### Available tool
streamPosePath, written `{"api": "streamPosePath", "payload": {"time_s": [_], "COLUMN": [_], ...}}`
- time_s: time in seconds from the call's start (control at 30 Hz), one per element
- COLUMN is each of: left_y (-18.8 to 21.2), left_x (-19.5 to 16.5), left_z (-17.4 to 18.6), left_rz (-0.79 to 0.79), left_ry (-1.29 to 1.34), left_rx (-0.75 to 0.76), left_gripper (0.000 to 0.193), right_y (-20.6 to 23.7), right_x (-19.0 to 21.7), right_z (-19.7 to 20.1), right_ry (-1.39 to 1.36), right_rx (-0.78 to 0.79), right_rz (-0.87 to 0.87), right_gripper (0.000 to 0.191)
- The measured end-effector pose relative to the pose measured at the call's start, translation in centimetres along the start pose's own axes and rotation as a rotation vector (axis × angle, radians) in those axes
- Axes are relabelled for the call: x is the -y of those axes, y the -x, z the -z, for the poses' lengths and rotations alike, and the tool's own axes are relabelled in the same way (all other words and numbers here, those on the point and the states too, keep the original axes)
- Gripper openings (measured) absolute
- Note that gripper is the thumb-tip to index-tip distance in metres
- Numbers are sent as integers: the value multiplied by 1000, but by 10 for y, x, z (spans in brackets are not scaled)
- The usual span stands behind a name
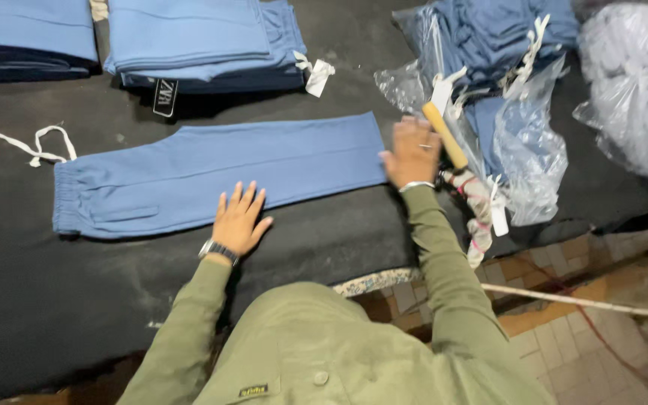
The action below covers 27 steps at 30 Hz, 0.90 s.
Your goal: The person irons multiple pairs of blue trousers on a black ironing board. They repeatedly pick up each pair, smooth it out, press it with a steam iron, fold it, and place it on a growing stack. The process is repeated for several items in a consistent sequence.
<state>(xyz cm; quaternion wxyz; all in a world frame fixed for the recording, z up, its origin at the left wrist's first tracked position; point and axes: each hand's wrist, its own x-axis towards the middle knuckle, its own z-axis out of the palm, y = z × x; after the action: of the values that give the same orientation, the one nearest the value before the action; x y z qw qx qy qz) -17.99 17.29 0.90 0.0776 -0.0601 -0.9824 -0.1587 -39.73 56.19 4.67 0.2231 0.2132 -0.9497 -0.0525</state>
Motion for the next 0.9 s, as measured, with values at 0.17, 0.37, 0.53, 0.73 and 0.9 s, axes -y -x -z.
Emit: {"api": "streamPosePath", "payload": {"time_s": [0.17,0.37,0.53,0.73,0.9], "left_y": [39,35,33,32,31], "left_x": [0,-1,-1,3,3], "left_z": [12,16,19,18,18], "left_rz": [83,77,70,66,44], "left_ry": [-36,-27,-35,-24,8], "left_rx": [-17,9,4,-6,-45], "left_gripper": [62,65,65,65,66], "right_y": [20,-3,-30,-92,-130], "right_x": [-88,-96,-71,10,56], "right_z": [12,8,28,21,14], "right_ry": [-60,-322,-584,-518,-503], "right_rx": [24,0,-100,252,299], "right_rz": [-346,-322,-24,227,81], "right_gripper": [65,47,47,48,43]}}
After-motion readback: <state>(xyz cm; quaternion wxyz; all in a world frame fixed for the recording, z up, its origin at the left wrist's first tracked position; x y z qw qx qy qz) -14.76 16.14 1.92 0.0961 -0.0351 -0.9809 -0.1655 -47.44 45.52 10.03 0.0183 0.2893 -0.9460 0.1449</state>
